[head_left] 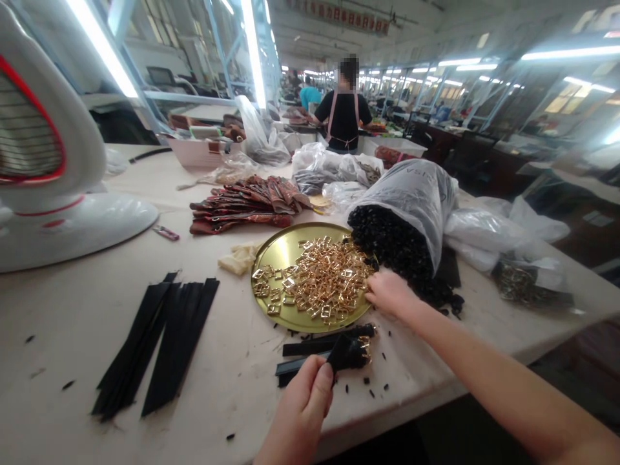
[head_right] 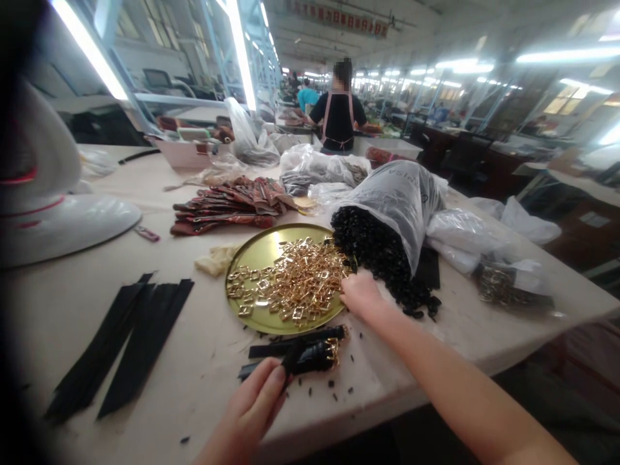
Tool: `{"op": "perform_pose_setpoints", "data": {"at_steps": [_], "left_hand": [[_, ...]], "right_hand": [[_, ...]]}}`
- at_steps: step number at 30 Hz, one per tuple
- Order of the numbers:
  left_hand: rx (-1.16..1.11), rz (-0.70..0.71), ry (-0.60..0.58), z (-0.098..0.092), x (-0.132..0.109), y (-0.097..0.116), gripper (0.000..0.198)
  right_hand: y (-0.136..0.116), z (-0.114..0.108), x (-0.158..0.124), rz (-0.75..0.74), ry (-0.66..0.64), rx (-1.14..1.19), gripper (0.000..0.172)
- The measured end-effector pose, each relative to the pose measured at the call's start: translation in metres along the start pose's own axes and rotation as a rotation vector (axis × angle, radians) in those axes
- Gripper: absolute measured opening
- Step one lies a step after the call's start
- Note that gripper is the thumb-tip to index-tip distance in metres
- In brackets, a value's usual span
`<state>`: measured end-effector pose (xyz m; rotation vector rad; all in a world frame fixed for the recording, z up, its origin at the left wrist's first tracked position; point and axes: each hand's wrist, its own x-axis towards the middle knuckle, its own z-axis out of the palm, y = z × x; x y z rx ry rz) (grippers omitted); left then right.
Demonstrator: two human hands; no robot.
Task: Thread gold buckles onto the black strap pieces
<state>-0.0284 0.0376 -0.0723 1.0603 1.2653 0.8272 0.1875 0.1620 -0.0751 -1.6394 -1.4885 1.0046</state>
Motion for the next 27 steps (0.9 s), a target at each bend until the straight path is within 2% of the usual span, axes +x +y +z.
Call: {"op": "perform_pose_setpoints", "data": {"at_steps": [4, 7, 11, 13, 14, 16, 18, 22, 27], "left_hand": [[-0.020, 0.013, 0.009, 0.005, -0.011, -0.003, 0.033], [-0.046, 0.036, -0.005, 0.006, -0.018, -0.002, 0.032], [-0.059, 0.092, 0.034, 0.006, -0.022, 0.004, 0.027], [-0.038, 0.118, 0.053, 0.007, -0.024, 0.007, 0.024], [-0.028, 0.135, 0.051, 0.009, -0.025, 0.009, 0.024], [-0.032, 0.169, 0.037, 0.014, -0.027, 0.011, 0.024], [-0.056, 0.197, 0.037, 0.019, -0.031, 0.011, 0.022], [-0.089, 0.181, 0.047, 0.021, -0.035, 0.004, 0.021], [-0.014, 0.108, -0.003, 0.021, -0.034, -0.006, 0.021]], "right_hand": [[0.000, 0.016, 0.009, -0.017, -0.014, -0.021, 0.010], [-0.010, 0.012, -0.003, -0.042, -0.015, 0.011, 0.022], [-0.030, 0.002, -0.046, -0.064, -0.094, 0.097, 0.006], [-0.038, 0.007, -0.078, -0.034, -0.167, 0.221, 0.016], [-0.040, 0.011, -0.094, 0.013, -0.198, 0.356, 0.020], [-0.043, 0.023, -0.124, 0.076, -0.207, 0.568, 0.025], [-0.044, 0.036, -0.147, 0.093, -0.173, 0.684, 0.023], [-0.042, 0.055, -0.168, 0.098, -0.130, 0.687, 0.020], [-0.033, 0.068, -0.170, 0.101, -0.040, 0.618, 0.025]]}}
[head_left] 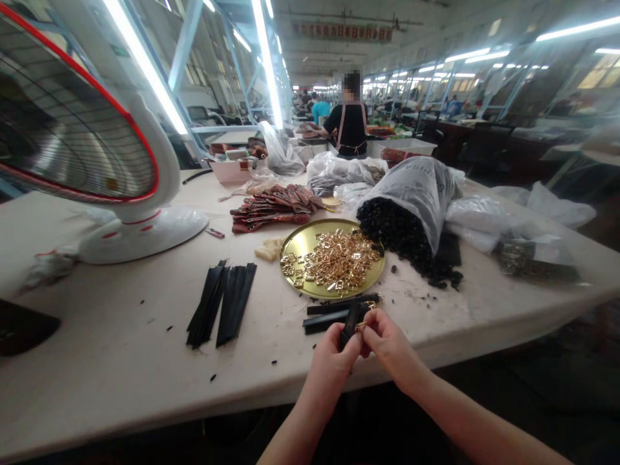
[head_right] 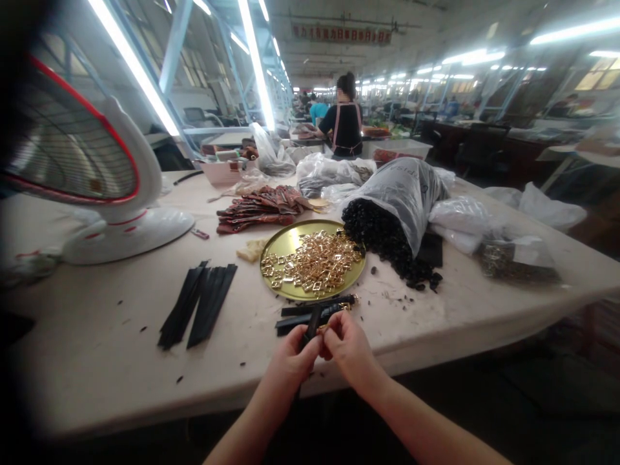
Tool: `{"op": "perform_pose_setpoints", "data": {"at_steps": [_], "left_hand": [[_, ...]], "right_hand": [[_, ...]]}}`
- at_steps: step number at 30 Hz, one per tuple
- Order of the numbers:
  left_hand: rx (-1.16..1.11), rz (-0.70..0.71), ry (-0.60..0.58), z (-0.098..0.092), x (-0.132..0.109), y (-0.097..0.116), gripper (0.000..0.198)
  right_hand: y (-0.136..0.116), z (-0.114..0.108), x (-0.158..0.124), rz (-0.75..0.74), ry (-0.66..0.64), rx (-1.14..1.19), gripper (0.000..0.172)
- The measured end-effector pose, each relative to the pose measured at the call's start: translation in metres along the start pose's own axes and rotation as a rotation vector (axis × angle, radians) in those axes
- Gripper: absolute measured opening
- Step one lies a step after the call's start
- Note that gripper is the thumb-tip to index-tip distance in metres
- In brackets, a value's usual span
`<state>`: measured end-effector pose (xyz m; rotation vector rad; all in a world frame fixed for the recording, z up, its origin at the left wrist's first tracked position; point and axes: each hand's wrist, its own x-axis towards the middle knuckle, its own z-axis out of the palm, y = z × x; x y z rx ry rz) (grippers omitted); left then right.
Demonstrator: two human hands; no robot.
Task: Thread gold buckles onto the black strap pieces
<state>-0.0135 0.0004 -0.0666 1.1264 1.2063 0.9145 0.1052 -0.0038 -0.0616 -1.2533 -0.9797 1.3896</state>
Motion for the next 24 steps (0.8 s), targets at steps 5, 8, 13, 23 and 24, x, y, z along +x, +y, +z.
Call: {"op": "perform_pose_setpoints", "data": {"at_steps": [5, 8, 13, 23, 24], "left_hand": [[0.159, 0.047, 0.031, 0.008, 0.002, -0.007, 0.018], [0.277, 0.077, 0.033, 0.008, 0.004, -0.008, 0.020], [0.357, 0.058, -0.025, -0.012, 0.015, 0.003, 0.018], [0.321, -0.153, -0.270, -0.022, 0.020, 0.008, 0.020], [0.327, -0.146, -0.262, -0.022, 0.020, 0.009, 0.019]], "right_hand": [[0.015, -0.002, 0.002, 0.002, 0.011, 0.082, 0.024], [0.022, -0.006, 0.003, 0.047, -0.014, 0.087, 0.022], [0.012, -0.027, -0.001, -0.003, -0.213, -0.234, 0.018], [-0.009, -0.037, 0.007, -0.084, -0.327, -0.343, 0.013], [-0.006, -0.034, 0.008, -0.066, -0.328, -0.345, 0.012]]}}
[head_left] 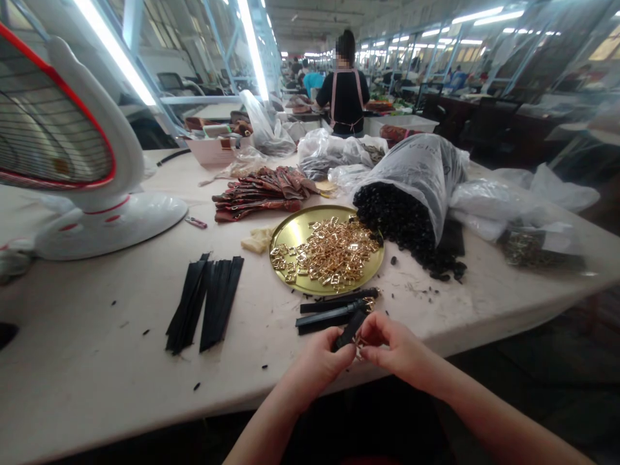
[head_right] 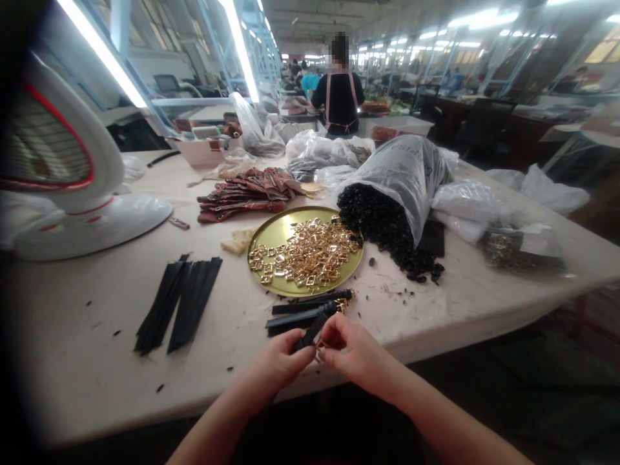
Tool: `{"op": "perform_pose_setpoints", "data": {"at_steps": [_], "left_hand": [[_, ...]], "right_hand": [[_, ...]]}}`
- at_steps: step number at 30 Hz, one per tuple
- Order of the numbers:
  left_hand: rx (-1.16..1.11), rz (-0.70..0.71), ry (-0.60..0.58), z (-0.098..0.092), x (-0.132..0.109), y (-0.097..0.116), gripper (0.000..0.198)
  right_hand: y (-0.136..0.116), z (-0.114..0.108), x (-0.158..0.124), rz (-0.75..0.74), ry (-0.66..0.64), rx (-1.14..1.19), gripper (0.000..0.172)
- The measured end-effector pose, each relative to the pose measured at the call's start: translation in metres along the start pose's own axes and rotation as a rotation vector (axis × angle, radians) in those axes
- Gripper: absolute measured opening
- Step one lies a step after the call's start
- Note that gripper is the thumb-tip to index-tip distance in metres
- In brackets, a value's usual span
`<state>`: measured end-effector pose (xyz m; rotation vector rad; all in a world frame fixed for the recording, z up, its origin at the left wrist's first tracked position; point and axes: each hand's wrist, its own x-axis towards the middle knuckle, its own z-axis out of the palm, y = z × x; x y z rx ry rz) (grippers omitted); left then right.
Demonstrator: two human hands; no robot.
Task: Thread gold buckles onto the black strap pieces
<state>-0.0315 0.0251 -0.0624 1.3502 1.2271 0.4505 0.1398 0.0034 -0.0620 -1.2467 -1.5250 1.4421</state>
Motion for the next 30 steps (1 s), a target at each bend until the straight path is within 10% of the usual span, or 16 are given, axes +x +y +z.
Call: {"op": "perform_pose_setpoints", "data": {"at_steps": [14, 24, 30], "left_hand": [[-0.407, -0.019, 0.074, 0.036, -0.009, -0.018, 0.030], [0.298, 0.318, 0.185, 0.015, -0.037, -0.004, 0.024], [-0.035, 0.256, 0.106, 0.028, -0.042, 0.003, 0.016]], "right_hand": [[0.005, 0.015, 0.009, 0.237, 0.396, 1.056, 0.029], [0.011, 0.035, -0.014, 0.242, 0.308, 0.979, 0.026], [0.008, 0.048, -0.020, -0.010, 0.435, 0.515, 0.026]]}}
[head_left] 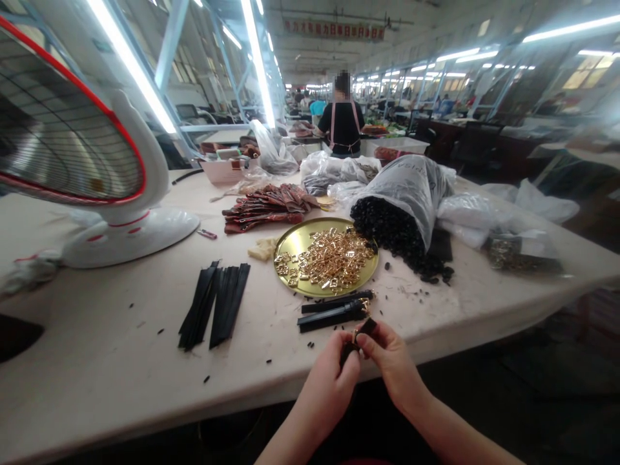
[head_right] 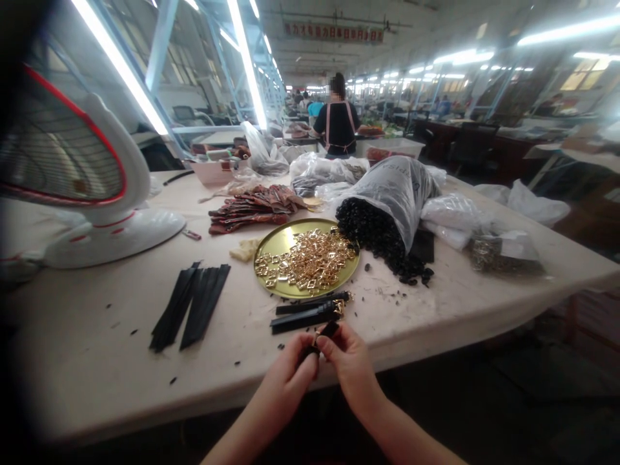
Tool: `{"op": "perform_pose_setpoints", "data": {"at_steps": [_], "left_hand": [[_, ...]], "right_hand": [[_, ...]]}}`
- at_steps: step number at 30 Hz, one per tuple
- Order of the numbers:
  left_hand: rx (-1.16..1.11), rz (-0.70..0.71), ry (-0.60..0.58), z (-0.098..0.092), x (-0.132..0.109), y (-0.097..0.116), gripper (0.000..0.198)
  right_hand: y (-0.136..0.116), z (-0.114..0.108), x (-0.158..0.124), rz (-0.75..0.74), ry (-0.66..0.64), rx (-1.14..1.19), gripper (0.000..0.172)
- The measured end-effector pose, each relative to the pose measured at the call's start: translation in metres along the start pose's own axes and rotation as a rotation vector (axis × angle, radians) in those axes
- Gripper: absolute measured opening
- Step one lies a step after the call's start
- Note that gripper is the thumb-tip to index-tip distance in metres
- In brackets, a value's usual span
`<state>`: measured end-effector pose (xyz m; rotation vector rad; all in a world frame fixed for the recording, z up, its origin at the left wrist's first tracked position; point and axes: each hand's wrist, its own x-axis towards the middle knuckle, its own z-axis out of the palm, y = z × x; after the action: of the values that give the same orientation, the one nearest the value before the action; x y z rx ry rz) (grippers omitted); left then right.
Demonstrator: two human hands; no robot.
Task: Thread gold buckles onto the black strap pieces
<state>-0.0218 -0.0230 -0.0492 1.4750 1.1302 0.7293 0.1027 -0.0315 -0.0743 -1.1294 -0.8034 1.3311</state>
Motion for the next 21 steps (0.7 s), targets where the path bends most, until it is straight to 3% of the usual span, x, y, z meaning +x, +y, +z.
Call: {"op": "perform_pose_setpoints", "data": {"at_steps": [4, 10, 16, 18, 21], "left_hand": [[-0.256, -0.153, -0.061, 0.005, 0.003, -0.002, 0.007], [-0.284, -0.194, -0.130, -0.001, 0.010, -0.011, 0.023], [-0.349, -0.260, -0.113, 0.003, 0.017, -0.017, 0.026], [-0.343, -0.291, -0.072, 0.006, 0.019, -0.019, 0.026], [-0.329, -0.299, -0.031, 0.008, 0.022, -0.019, 0.025]], "right_hand": [[0.002, -0.002, 0.000, -0.044, -0.059, -0.119, 0.026], [-0.004, -0.013, 0.006, -0.184, -0.083, -0.395, 0.023], [-0.004, -0.010, 0.012, 0.125, -0.062, -0.147, 0.021], [-0.004, -0.011, 0.011, 0.006, -0.057, -0.276, 0.019], [-0.005, -0.017, 0.009, -0.318, -0.112, -0.572, 0.011]]}}
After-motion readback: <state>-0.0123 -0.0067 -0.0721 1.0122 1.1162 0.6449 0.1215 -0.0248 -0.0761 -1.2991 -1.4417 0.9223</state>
